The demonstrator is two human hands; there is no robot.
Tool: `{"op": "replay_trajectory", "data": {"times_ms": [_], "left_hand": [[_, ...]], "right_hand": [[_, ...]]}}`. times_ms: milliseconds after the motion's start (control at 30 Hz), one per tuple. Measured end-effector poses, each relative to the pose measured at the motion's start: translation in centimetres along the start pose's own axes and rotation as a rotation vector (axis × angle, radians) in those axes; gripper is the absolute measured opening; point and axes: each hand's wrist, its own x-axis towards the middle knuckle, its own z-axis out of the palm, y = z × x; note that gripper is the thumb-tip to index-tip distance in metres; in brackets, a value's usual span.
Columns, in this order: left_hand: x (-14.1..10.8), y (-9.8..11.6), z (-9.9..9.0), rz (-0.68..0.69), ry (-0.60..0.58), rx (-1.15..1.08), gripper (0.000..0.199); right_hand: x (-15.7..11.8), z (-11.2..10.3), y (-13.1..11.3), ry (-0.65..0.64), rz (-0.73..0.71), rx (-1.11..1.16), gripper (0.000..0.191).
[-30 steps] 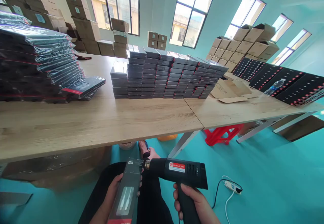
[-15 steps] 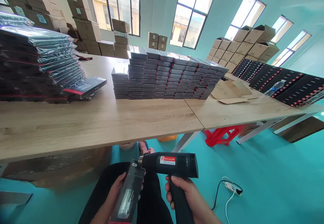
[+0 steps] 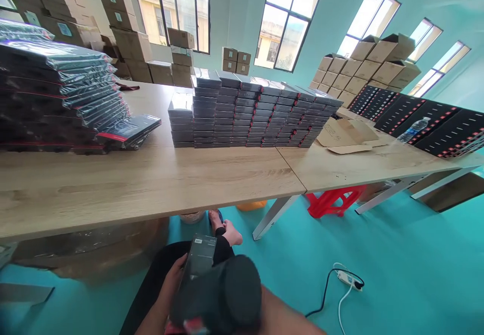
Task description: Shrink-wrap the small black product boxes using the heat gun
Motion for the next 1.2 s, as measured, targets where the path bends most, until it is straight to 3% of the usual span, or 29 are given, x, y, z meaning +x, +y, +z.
{"op": "replay_trajectory", "data": {"times_ms": [100, 200, 333, 400, 467, 567, 767, 867, 967, 1067, 1200], "left_hand": [[-0.4, 0.1, 0.5, 0.1, 0.059, -0.045, 0.037], [-0.8, 0.0, 0.7, 0.091, 0.117, -0.043, 0.035], [-0.9, 0.2, 0.2, 0.115, 0.089, -0.126, 0.038], [-0.9, 0.3, 0.2, 0.111, 0.052, -0.139, 0.039], [-1.2, 0.3, 0.6, 0.047, -0.009, -0.115, 0.038], [-1.5, 0.1, 1.5, -0.051, -0.074, -0.057, 0.041], [-1.4, 0.2, 2.1, -0.003, 0.019, -0.023, 0.038], [-2.0, 0.6, 2.6, -0.048, 0.012, -0.011, 0.043], [-2.6, 0.8, 3.0, -0.032, 0.014, -0.027, 0.038], [-2.5, 0.7, 3.0, 0.05, 0.054, -0.05, 0.024], [-2.1, 0.6, 3.0, 0.022, 0.033, -0.066, 0.028]], "right_hand": [[-0.2, 0.0, 0.3, 0.001, -0.02, 0.027, 0.037], [0.2, 0.4, 0.0, 0.072, -0.021, -0.048, 0.031], [0.5, 1.2, -0.6, -0.021, -0.14, -0.009, 0.043], [0.9, 1.2, -0.9, -0.038, -0.144, 0.018, 0.031], [1.6, 0.6, -1.2, 0.06, -0.09, -0.037, 0.022], [2.5, -0.4, -1.4, 0.202, -0.068, -0.043, 0.024], [2.2, -0.1, -1.5, 0.015, -0.12, 0.129, 0.032], [2.4, -0.4, -1.4, 0.115, -0.121, 0.072, 0.03], [2.4, -1.4, -1.0, 0.147, -0.079, 0.039, 0.027], [1.2, -2.0, -0.3, 0.006, 0.012, -0.048, 0.014], [-0.2, -1.9, 0.6, -0.078, 0.131, -0.197, 0.004]]}}
